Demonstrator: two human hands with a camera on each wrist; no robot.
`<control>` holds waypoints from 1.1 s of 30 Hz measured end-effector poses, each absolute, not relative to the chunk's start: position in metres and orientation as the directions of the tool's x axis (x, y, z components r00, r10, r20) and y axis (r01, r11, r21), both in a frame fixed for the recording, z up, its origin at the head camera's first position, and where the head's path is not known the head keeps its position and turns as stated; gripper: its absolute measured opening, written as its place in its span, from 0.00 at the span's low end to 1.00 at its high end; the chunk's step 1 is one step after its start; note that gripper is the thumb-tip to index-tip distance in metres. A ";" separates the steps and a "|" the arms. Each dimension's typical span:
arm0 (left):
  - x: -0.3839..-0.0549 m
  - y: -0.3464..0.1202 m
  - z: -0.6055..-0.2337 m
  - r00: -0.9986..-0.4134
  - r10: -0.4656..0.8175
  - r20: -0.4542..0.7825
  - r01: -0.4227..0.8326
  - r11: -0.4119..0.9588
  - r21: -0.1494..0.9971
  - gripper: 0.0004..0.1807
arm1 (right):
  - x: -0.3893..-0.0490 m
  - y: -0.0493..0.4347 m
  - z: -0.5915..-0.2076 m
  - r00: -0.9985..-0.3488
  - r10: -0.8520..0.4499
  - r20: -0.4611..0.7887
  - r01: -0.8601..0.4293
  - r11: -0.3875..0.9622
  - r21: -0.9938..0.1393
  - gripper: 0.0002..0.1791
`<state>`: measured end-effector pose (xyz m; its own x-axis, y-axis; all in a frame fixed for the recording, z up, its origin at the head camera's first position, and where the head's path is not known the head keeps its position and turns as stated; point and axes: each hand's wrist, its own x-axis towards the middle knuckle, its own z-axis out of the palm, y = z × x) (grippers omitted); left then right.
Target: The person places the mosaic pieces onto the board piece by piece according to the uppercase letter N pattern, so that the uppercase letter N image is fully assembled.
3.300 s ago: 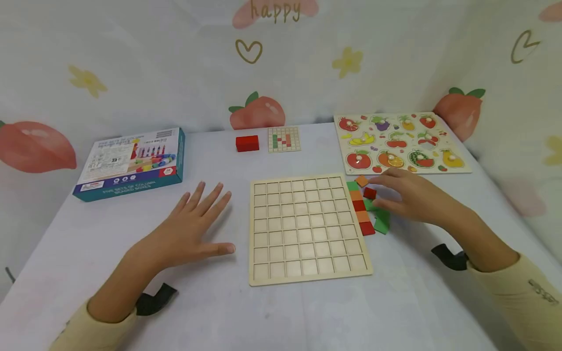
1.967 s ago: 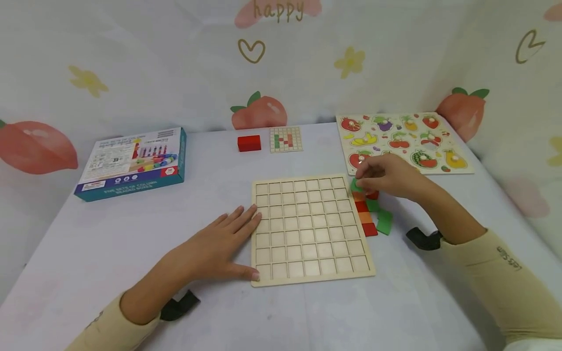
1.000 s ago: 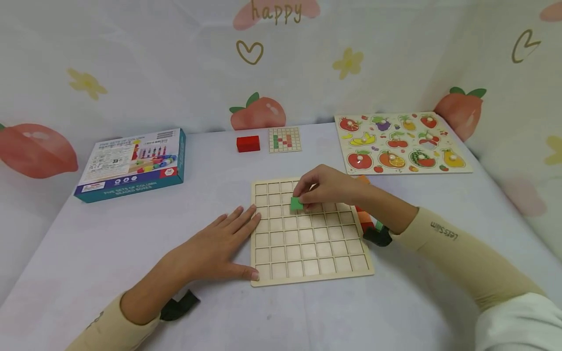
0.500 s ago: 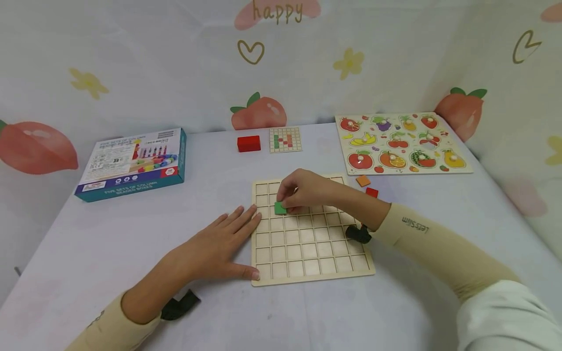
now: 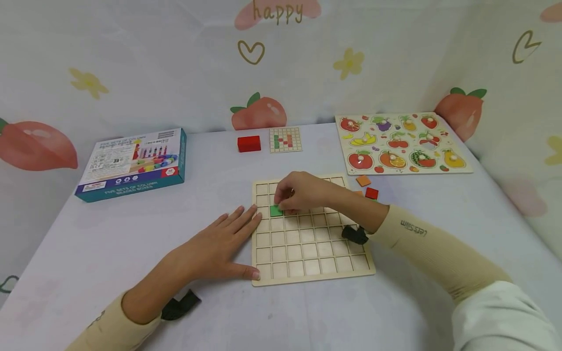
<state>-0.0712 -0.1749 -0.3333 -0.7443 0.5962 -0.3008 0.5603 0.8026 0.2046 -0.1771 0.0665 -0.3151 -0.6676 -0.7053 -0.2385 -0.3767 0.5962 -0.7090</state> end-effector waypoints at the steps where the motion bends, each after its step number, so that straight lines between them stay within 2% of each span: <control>1: -0.071 -0.175 -0.334 -0.745 0.596 -0.301 0.560 0.803 0.204 0.66 | -0.177 0.069 -0.315 -0.670 -0.704 -0.237 -0.365 0.590 -0.720 0.02; 9: -0.071 -0.174 -0.334 -0.747 0.593 -0.300 0.560 0.805 0.198 0.67 | -0.174 0.120 -0.307 -0.719 -0.644 -0.261 -0.191 0.544 -0.817 0.07; 13: -0.070 -0.175 -0.335 -0.747 0.595 -0.298 0.562 0.804 0.197 0.66 | -0.170 0.154 -0.303 -0.763 -0.573 -0.298 -0.154 0.609 -0.778 0.09; 17: -0.070 -0.175 -0.335 -0.746 0.596 -0.295 0.562 0.802 0.199 0.66 | -0.165 0.188 -0.301 -0.807 -0.512 -0.294 -0.173 0.680 -0.712 0.09; 23: -0.070 -0.175 -0.334 -0.743 0.602 -0.291 0.566 0.798 0.207 0.66 | -0.159 0.229 -0.308 -0.830 -0.449 -0.331 -0.156 0.756 -0.636 0.09; 27: -0.070 -0.175 -0.335 -0.742 0.601 -0.297 0.565 0.799 0.207 0.66 | -0.154 0.245 -0.315 -0.839 -0.427 -0.338 -0.156 0.783 -0.602 0.09; 33: -0.070 -0.174 -0.335 -0.742 0.601 -0.296 0.566 0.799 0.204 0.65 | -0.151 0.248 -0.322 -0.857 -0.431 -0.284 -0.206 0.790 -0.578 0.09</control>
